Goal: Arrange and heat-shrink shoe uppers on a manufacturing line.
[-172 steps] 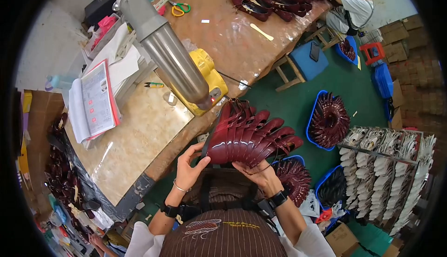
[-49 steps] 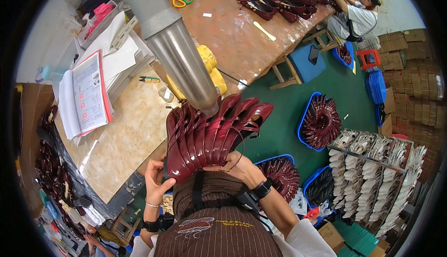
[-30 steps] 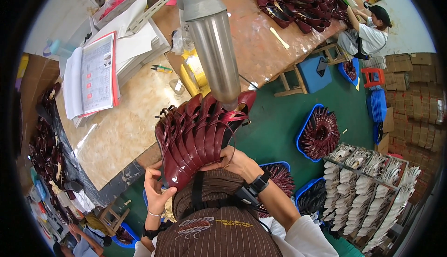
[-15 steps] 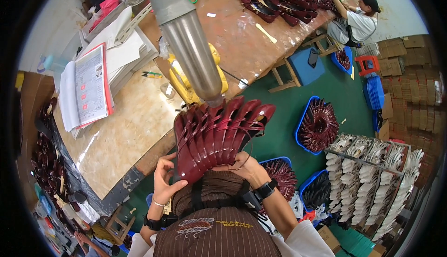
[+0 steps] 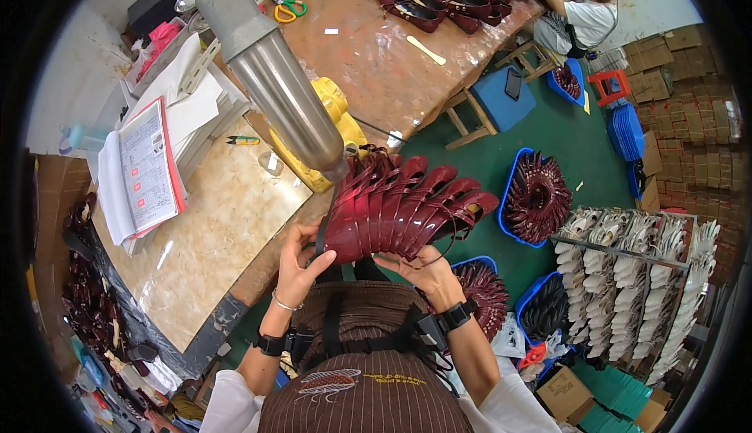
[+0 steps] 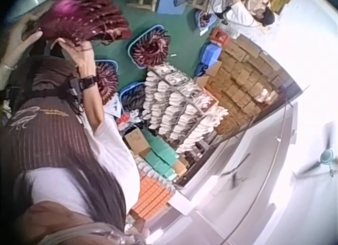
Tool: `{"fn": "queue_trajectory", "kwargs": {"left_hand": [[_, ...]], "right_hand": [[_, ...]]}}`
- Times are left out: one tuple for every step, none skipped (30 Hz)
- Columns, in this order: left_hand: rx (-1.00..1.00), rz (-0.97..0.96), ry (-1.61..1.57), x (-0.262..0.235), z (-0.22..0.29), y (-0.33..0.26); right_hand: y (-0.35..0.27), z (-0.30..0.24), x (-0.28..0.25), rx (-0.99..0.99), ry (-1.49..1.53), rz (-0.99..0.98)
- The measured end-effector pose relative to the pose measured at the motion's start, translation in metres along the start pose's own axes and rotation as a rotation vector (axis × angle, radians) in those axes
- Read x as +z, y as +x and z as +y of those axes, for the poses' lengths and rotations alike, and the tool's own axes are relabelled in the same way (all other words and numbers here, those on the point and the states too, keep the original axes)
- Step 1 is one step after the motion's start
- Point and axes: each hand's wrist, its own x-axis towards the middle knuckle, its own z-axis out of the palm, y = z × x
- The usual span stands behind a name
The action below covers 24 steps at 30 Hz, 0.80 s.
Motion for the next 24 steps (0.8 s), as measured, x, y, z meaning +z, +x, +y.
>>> {"fn": "queue_trajectory", "kwargs": {"left_hand": [[-0.004, 0.033, 0.001, 0.004, 0.003, 0.001], [-0.003, 0.033, 0.002, 0.008, 0.005, 0.001], [0.009, 0.063, 0.013, 0.012, 0.006, 0.000], [0.025, 0.094, 0.024, 0.014, 0.009, 0.000], [0.027, 0.097, 0.026, 0.015, 0.010, -0.002], [0.040, 0.110, 0.091, 0.017, 0.011, -0.004], [0.054, 0.120, 0.156, 0.019, 0.013, -0.007], [0.057, 0.120, 0.158, 0.021, 0.015, -0.010], [0.077, 0.113, 0.188, 0.023, 0.019, -0.013], [0.097, 0.106, 0.219, 0.025, 0.021, -0.017], [0.103, 0.103, 0.223, 0.028, 0.020, -0.021], [0.063, 0.085, 0.149, 0.031, 0.020, -0.027], [0.021, 0.058, 0.076, 0.034, 0.019, -0.033], [0.006, 0.028, 0.032, 0.035, 0.016, -0.038], [0.013, 0.011, 0.041, 0.035, 0.016, -0.040], [-0.079, -0.009, -0.028, 0.034, 0.013, -0.041], [-0.172, -0.031, -0.094, 0.034, 0.009, -0.042], [-0.185, -0.046, -0.096, 0.036, 0.001, -0.040], [-0.183, -0.081, -0.084, 0.041, 0.000, -0.035], [-0.260, -0.083, -0.043, 0.050, 0.001, -0.028], [-0.336, -0.088, 0.003, 0.058, 0.001, -0.021], [-0.386, -0.186, 0.026, 0.065, -0.008, -0.010], [-0.418, -0.267, 0.030, 0.071, -0.009, -0.007], [-0.343, -0.331, 0.083, 0.074, -0.021, 0.000]], "right_hand": [[0.001, 0.001, -0.004, -0.003, 0.040, -0.029], [0.001, 0.002, -0.007, -0.006, 0.080, -0.059], [-0.001, 0.004, -0.011, -0.005, 0.080, -0.060], [-0.002, 0.004, -0.010, 0.011, 0.155, -0.087], [-0.004, 0.005, -0.010, 0.027, 0.229, -0.114], [-0.006, 0.006, -0.010, 0.029, 0.229, -0.118], [-0.010, 0.006, -0.007, 0.039, 0.249, -0.122], [-0.013, 0.007, -0.007, 0.049, 0.269, -0.127], [-0.016, 0.007, -0.009, 0.046, 0.269, -0.130], [-0.019, 0.007, -0.012, 0.072, 0.311, -0.094], [-0.023, 0.007, -0.015, 0.096, 0.353, -0.058], [-0.028, 0.006, -0.019, 0.090, 0.355, -0.065], [-0.034, 0.007, -0.024, 0.077, 0.294, -0.052], [-0.040, 0.006, -0.028, 0.062, 0.234, -0.039], [-0.047, 0.004, -0.032, 0.046, 0.242, -0.046], [-0.055, 0.005, -0.039, 0.021, 0.157, -0.066], [-0.061, 0.004, -0.044, -0.007, 0.072, -0.084], [-0.065, 0.003, -0.049, -0.007, 0.043, -0.181], [-0.074, 0.001, -0.060, -0.040, 0.059, -0.177], [-0.082, 0.001, -0.078, -0.240, -0.806, -0.166], [-0.088, 0.002, -0.095, -0.418, -1.672, -0.090], [-0.091, 0.005, -0.111, -0.574, -1.889, -0.019], [-0.097, 0.008, -0.102, -0.601, -1.861, 0.025], [-0.106, 0.008, -0.093, -0.485, -1.077, 0.036]]}}
